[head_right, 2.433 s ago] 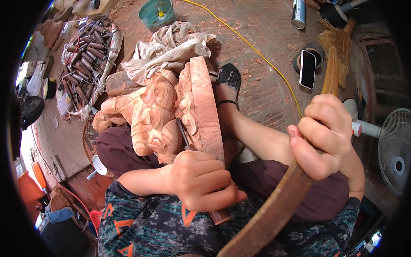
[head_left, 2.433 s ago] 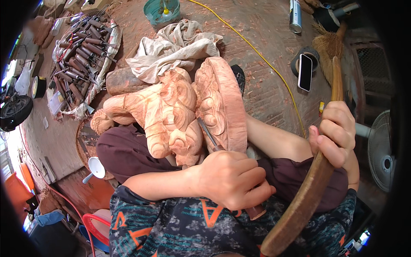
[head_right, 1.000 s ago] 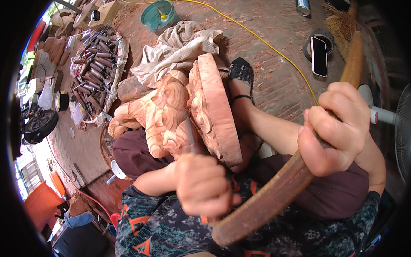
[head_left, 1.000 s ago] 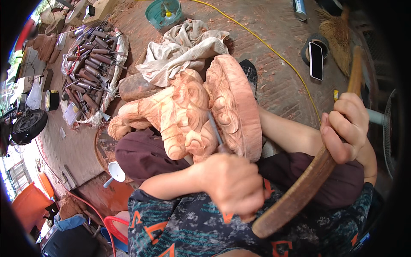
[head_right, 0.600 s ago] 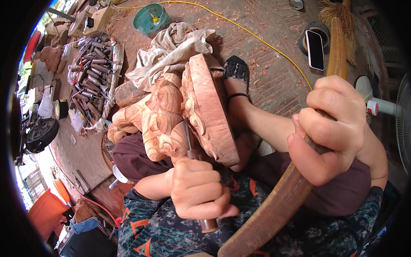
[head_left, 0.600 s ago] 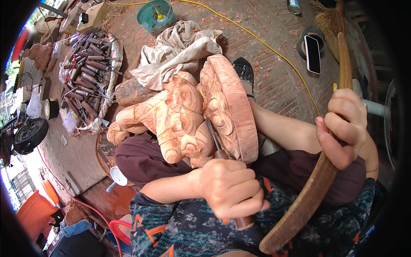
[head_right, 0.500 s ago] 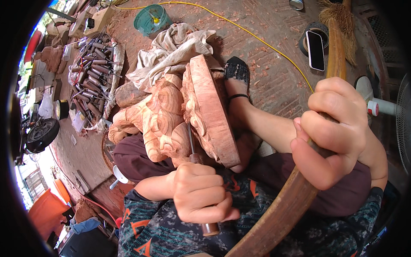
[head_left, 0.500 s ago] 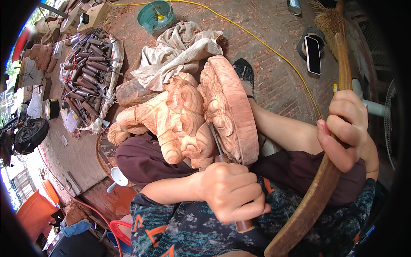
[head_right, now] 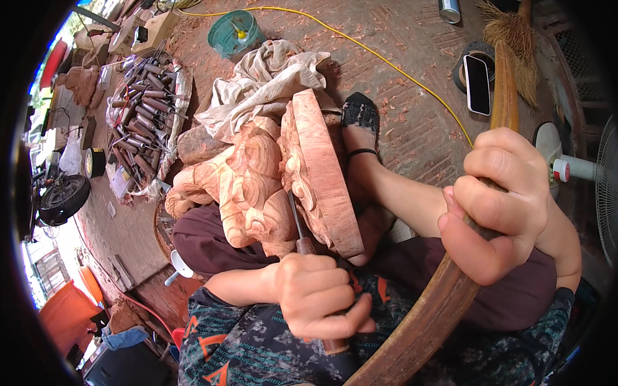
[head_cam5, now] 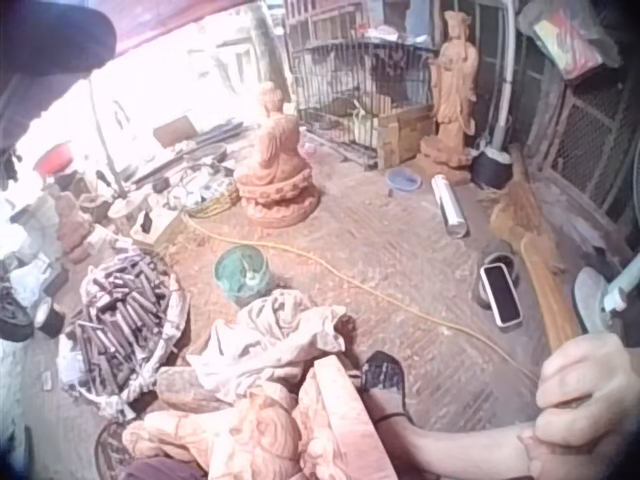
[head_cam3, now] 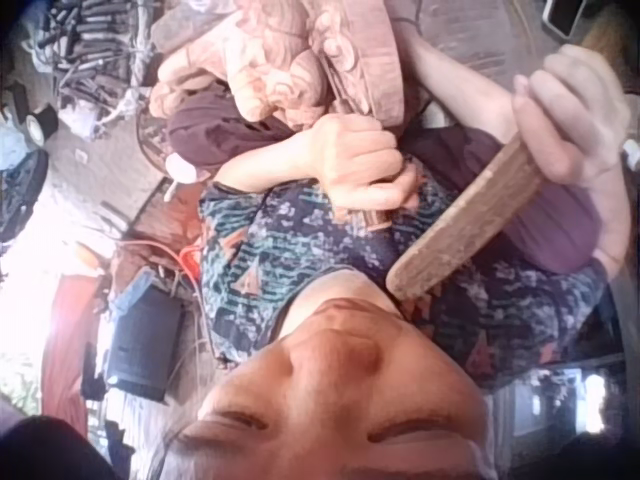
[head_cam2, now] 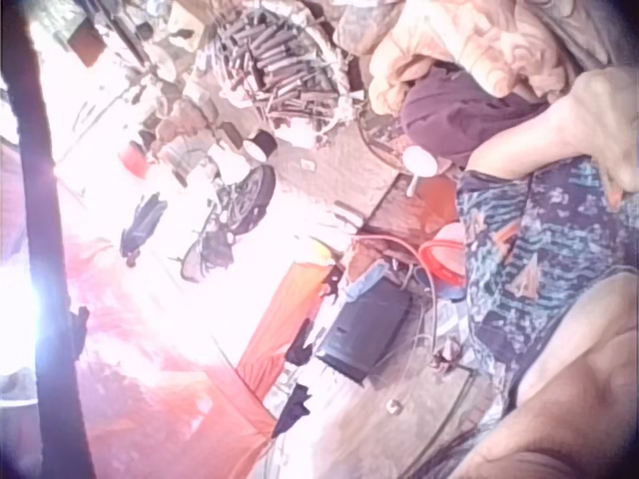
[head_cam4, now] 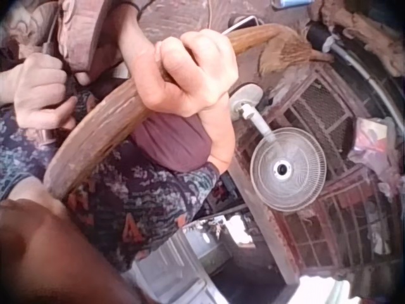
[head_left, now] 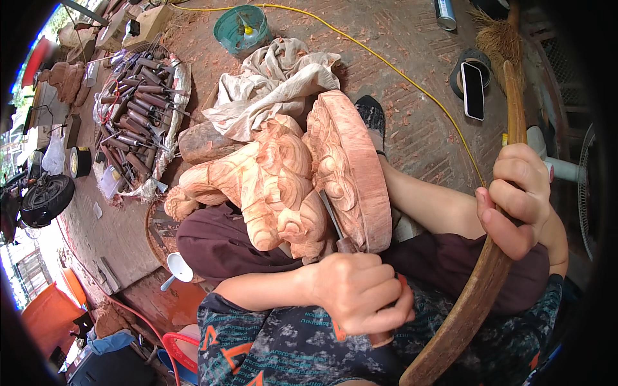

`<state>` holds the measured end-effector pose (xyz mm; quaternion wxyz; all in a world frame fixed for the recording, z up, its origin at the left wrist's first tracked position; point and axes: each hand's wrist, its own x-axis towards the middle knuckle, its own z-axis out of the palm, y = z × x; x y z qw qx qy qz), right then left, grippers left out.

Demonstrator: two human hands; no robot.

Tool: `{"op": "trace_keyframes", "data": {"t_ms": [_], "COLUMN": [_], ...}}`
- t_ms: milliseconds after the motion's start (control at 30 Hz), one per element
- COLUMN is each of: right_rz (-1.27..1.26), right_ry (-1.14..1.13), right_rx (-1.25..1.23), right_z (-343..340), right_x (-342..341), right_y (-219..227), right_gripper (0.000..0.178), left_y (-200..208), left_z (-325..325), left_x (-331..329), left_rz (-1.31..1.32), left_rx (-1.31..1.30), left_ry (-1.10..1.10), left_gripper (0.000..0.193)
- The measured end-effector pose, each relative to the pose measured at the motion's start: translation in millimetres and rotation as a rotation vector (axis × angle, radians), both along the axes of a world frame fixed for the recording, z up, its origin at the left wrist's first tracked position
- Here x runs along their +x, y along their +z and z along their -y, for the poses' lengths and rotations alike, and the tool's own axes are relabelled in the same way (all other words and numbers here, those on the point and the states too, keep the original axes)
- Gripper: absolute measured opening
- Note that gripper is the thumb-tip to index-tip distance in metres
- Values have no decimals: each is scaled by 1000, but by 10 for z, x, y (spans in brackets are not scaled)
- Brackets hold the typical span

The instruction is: The person carves a wooden sculpture of a figure using a chisel and mallet, then switches to a smaller carving knife for finer details. The person occasionally pauses to wipe the sculpture and adjust their position while seated on the floor.

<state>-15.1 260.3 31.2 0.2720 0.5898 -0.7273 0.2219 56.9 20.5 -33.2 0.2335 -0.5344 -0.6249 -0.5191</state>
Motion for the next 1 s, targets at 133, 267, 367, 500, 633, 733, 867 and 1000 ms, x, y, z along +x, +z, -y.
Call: {"op": "trace_keyframes", "data": {"t_ms": [133,267,367,500,633,733,867,1000], "right_rz": [-14,-18,-30,-30,-2,21,30,28], "right_ry": [0,-3,-30,-26,-9,28,-102,36], "right_rx": [6,-32,-71,-103,-141,-137,91,26], "right_z": [6,40,85,88,73,77,51,-13], "right_x": [17,18,28,24,56,40,86,-14], "right_y": [27,11,-14,-29,-41,-45,96,-9], "right_gripper": [40,40,40,39,39,38,39,41], "left_y": [-26,-15,-52,-35,-27,-13,-32,-47], "left_z": [-22,4,-22,14,16,21,-23,-24], "left_x": [-7,-10,-15,-87,-97,-100,-140,-98], "left_rz": [13,-8,10,27,51,86,97,96], "left_rx": [58,57,90,68,57,56,28,-3], "left_ry": [15,25,35,31,27,39,27,51], "left_gripper": [26,28,28,29,30,29,28,26]}}
